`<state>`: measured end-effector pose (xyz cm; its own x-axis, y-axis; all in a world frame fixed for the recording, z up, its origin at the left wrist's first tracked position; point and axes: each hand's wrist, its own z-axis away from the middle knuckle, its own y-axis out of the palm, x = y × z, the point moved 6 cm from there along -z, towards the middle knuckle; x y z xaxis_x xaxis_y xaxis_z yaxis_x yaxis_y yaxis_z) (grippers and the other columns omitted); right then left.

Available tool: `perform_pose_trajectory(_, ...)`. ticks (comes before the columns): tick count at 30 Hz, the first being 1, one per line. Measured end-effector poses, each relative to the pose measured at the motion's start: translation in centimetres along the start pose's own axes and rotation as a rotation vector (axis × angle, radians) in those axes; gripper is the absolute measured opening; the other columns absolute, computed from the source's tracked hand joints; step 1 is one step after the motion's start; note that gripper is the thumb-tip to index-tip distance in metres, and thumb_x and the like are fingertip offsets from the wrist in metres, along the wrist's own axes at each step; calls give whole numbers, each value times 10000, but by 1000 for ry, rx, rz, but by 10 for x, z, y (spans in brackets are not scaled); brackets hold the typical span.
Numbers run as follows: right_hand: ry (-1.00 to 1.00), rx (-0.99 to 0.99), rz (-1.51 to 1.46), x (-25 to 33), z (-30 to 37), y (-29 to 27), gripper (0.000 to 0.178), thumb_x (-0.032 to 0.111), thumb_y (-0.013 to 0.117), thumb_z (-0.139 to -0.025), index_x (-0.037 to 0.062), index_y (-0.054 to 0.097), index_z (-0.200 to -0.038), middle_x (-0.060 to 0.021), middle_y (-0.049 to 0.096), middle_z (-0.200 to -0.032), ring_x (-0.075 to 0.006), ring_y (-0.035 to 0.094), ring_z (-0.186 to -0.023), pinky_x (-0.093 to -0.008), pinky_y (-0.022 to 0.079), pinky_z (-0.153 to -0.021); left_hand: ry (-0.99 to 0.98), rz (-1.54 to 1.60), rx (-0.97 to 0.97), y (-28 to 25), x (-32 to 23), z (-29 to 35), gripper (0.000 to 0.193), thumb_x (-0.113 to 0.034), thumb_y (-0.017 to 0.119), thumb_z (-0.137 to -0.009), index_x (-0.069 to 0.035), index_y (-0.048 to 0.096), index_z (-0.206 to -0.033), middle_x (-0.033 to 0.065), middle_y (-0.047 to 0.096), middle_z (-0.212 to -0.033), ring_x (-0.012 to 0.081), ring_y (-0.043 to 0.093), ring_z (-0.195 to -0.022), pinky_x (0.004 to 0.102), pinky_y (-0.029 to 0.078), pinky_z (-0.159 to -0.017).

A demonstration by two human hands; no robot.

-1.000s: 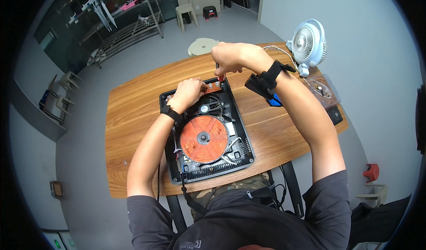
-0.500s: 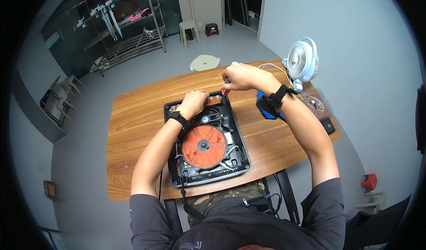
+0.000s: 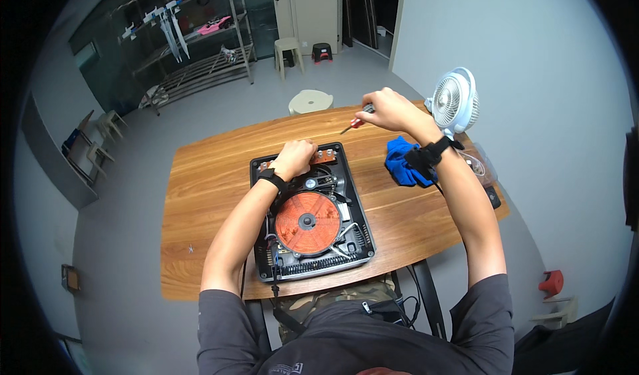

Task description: The person assembles an electronic device on a wooden table. They connect wires to a circuit board, secure it with a screwdriver, and then place the top cover onto the device, fastening it with screws.

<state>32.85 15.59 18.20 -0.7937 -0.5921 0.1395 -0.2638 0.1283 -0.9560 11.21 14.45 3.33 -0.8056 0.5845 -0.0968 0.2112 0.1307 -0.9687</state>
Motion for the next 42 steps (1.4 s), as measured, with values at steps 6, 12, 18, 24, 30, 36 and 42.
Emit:
perform_pose_trajectory(6,134,-45,-54,-27,19,22,386,376,731,-908,0,769,-986,-258,739,-909,-422,720,-918,-488,584,-852,16,15,1,4,8,4,267,-17,768,-682,-54,688,-934,152,713,-968,387,696,-943,473,573,-799)
perform_pose_trajectory(12,195,-65,-32,-43,26,62,395,366,723,-916,-26,751,-962,-285,725,-893,-447,712,-916,-513,579,-842,-57,156,127,-22,11,24,398,-86,776,-774,-65,707,-1166,148,744,-1080,370,700,-1016,443,573,-891)
perform_pose_trajectory(18,271,-109,-93,-49,29,89,419,368,724,-920,-45,733,-986,-304,718,-896,-471,705,-925,-523,573,-846,-271,147,-18,-51,83,82,359,-144,786,-803,2,726,-1125,200,750,-1026,334,735,-964,419,587,-863)
perform_pose_trajectory(24,285,-106,-91,-53,31,106,421,367,729,-920,-51,739,-967,-303,719,-883,-473,708,-910,-522,575,-837,-295,209,67,-47,113,131,376,-126,807,-771,-9,737,-1121,185,741,-994,314,722,-931,399,581,-849)
perform_pose_trajectory(30,269,-92,-81,-33,42,106,399,338,736,-902,-59,735,-947,-311,711,-883,-472,704,-894,-527,578,-806,-208,114,12,-46,93,129,490,-112,840,-751,-16,697,-1209,189,722,-1068,352,694,-997,419,563,-894)
perform_pose_trajectory(36,262,11,-81,-45,65,149,336,266,717,-880,-60,723,-962,-316,709,-923,-475,699,-900,-534,574,-811,-224,92,33,-33,108,119,431,-174,835,-779,-31,717,-1168,167,717,-1096,377,678,-1034,441,554,-898)
perform_pose_trajectory(42,274,122,7,-44,76,164,391,308,725,-855,-53,705,-1002,-308,714,-927,-468,702,-900,-526,574,-816,-241,58,30,-36,101,116,389,-240,846,-777,-43,734,-1093,133,693,-1072,365,662,-1044,452,548,-890)
